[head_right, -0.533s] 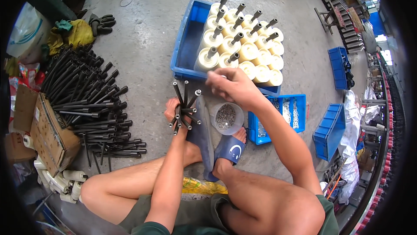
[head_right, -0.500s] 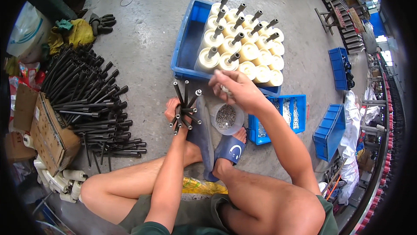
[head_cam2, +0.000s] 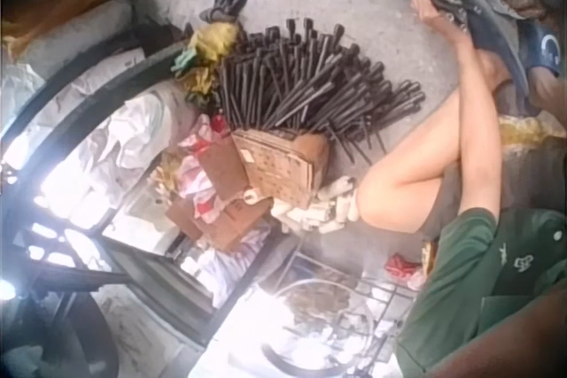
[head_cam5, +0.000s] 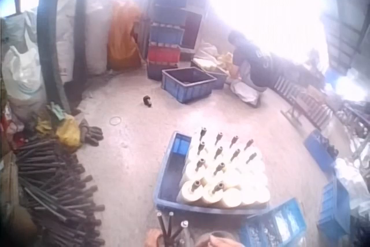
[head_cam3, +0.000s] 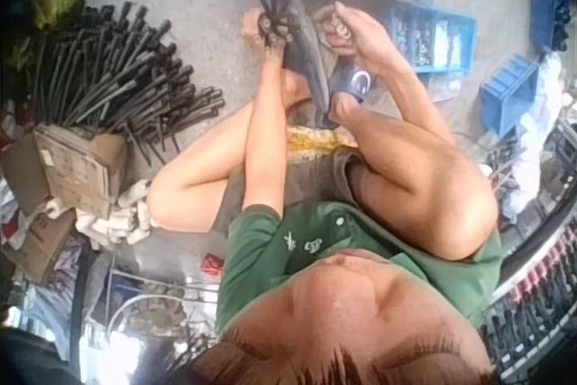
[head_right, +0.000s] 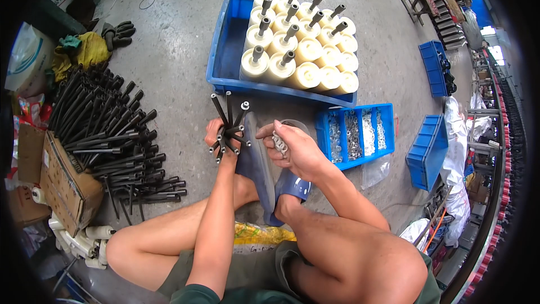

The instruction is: The person assembles metal rods into a circular plastic base, then inserts small screws into the top of each rod by hand.

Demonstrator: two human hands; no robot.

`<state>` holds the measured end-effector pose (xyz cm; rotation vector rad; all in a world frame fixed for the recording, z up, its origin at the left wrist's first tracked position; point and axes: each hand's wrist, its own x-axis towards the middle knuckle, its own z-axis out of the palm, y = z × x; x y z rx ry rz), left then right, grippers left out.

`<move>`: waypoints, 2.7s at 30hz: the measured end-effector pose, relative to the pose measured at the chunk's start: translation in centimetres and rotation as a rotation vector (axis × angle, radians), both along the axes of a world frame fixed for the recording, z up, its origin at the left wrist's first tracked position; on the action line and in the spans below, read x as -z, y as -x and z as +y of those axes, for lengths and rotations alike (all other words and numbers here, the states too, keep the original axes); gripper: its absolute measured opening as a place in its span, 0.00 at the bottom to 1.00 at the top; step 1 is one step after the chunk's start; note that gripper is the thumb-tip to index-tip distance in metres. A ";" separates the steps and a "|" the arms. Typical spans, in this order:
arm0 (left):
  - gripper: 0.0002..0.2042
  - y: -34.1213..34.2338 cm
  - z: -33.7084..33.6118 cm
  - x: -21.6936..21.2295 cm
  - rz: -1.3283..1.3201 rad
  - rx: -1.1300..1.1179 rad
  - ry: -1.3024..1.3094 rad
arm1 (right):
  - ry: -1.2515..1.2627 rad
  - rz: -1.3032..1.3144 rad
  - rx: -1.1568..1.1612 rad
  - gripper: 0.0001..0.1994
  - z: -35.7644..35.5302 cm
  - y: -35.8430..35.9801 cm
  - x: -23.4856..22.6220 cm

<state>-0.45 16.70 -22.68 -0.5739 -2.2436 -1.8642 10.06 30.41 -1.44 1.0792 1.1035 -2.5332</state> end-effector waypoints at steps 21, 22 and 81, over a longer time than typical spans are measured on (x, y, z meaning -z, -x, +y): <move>0.16 0.3 0.0 -2.2 -0.017 -0.005 0.009 | -0.219 0.010 0.008 0.13 -1.4 -0.6 -0.2; 0.16 0.1 0.1 -2.2 -0.017 -0.001 0.011 | -0.257 0.016 -0.011 0.14 -1.4 -0.7 0.0; 0.23 0.0 -0.2 -0.8 -0.061 0.010 0.061 | -0.574 0.056 -0.299 0.13 1.5 3.1 -2.8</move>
